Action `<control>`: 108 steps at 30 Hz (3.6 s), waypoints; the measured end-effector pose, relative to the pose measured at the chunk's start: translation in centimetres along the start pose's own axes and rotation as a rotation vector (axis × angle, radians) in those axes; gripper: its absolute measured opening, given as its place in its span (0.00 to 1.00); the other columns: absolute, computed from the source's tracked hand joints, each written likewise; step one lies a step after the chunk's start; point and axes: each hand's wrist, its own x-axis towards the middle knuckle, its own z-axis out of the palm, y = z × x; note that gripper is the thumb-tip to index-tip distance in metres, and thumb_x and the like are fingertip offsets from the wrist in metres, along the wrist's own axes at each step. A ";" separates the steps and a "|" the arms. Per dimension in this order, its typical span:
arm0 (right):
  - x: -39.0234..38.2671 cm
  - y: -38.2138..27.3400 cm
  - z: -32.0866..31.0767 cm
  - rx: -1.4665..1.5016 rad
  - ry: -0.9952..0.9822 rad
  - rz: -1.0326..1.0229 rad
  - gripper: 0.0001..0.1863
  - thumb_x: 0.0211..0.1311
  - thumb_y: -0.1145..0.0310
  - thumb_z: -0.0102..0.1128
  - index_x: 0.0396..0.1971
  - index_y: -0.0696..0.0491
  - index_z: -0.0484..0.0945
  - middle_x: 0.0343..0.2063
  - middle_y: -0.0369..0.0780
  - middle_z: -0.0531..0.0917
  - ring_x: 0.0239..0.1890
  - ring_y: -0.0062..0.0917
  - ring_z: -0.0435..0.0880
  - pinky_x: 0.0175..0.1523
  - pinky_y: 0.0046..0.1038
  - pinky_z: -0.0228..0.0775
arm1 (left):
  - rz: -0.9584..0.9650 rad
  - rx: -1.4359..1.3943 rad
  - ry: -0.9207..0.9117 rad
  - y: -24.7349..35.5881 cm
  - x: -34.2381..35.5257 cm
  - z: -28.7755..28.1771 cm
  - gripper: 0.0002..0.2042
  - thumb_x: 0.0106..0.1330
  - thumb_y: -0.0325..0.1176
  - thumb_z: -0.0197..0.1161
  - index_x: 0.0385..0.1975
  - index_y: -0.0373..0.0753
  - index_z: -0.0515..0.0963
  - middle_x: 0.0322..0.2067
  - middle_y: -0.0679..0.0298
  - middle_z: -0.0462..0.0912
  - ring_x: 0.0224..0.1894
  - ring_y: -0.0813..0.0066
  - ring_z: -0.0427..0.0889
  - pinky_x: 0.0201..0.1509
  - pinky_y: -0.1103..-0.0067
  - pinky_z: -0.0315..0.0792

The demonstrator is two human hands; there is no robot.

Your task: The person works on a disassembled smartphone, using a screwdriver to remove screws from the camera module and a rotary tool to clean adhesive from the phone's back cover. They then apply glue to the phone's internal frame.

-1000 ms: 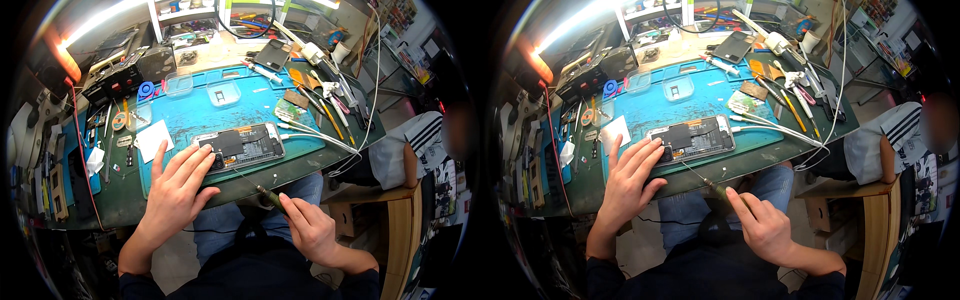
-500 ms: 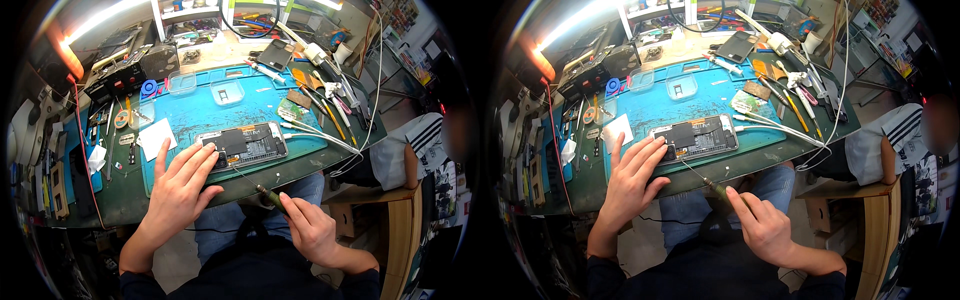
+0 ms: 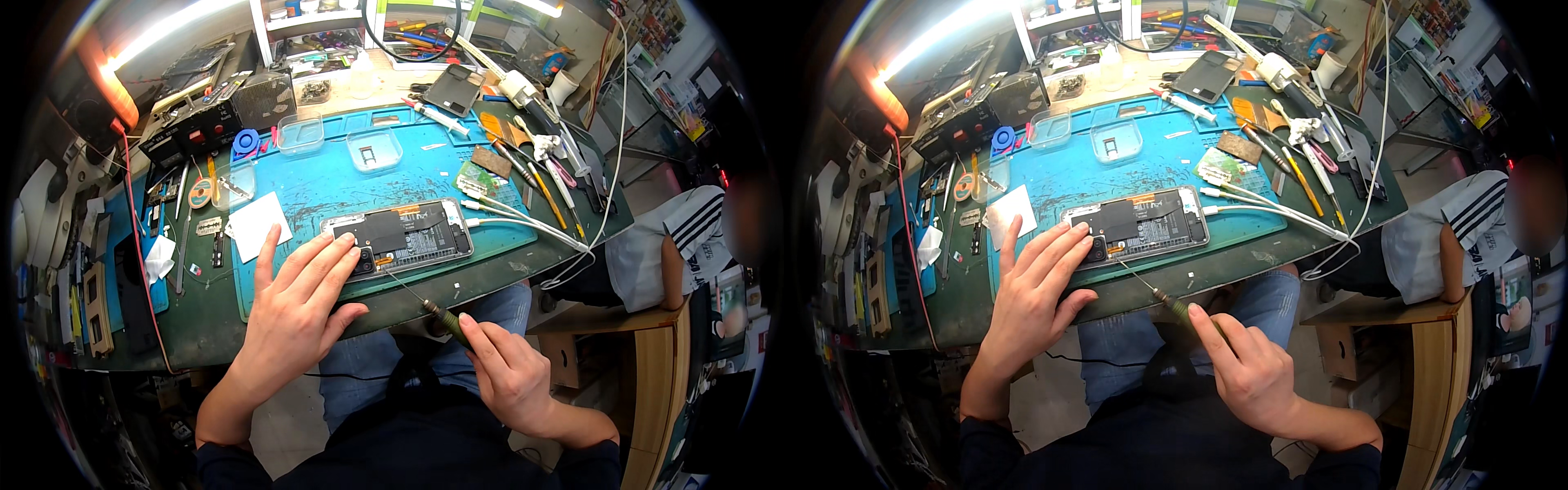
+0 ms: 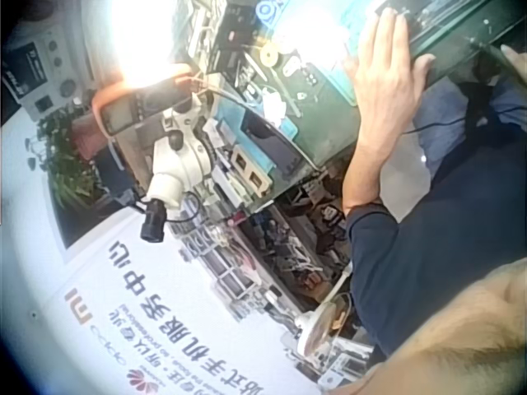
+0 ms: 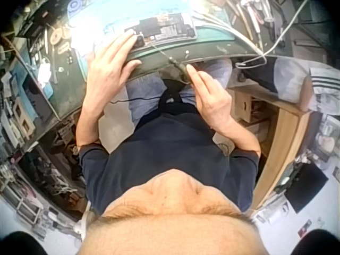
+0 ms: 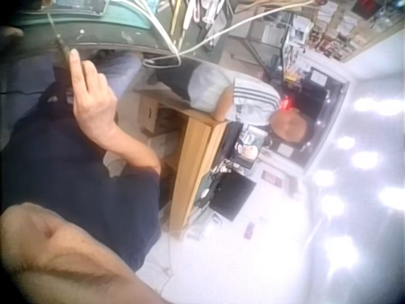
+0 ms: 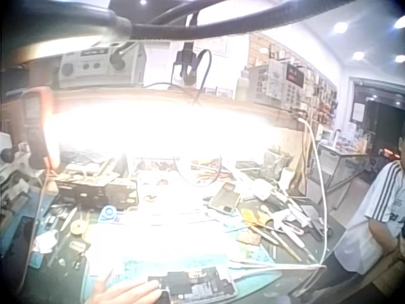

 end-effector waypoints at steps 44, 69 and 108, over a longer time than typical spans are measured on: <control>1.6 9.0 -7.6 0.210 -0.058 0.106 0.36 0.57 0.79 0.75 0.69 0.53 0.81 0.40 0.44 0.86 0.34 0.38 0.87 0.39 0.33 0.80 | 0.367 -0.233 -0.231 4.5 -2.3 -0.3 0.19 0.66 0.50 0.76 0.25 0.45 0.77 0.28 0.70 0.79 0.29 0.74 0.80 0.32 0.79 0.70; 4.5 10.9 -5.9 -0.055 -0.076 -0.047 0.30 0.59 0.78 0.73 0.64 0.47 0.87 0.36 0.36 0.81 0.28 0.28 0.82 0.29 0.32 0.73 | -0.042 -0.026 0.054 2.3 1.0 0.0 0.23 0.69 0.35 0.73 0.61 0.33 0.82 0.60 0.55 0.87 0.64 0.55 0.83 0.74 0.56 0.68; 0.0 9.9 -5.0 0.684 0.020 0.167 0.33 0.71 0.67 0.74 0.72 0.55 0.72 0.51 0.48 0.86 0.42 0.40 0.91 0.43 0.37 0.85 | -0.061 -1.061 -0.116 10.6 6.3 1.9 0.36 0.68 0.27 0.77 0.76 0.33 0.69 0.64 0.49 0.81 0.66 0.58 0.83 0.68 0.66 0.78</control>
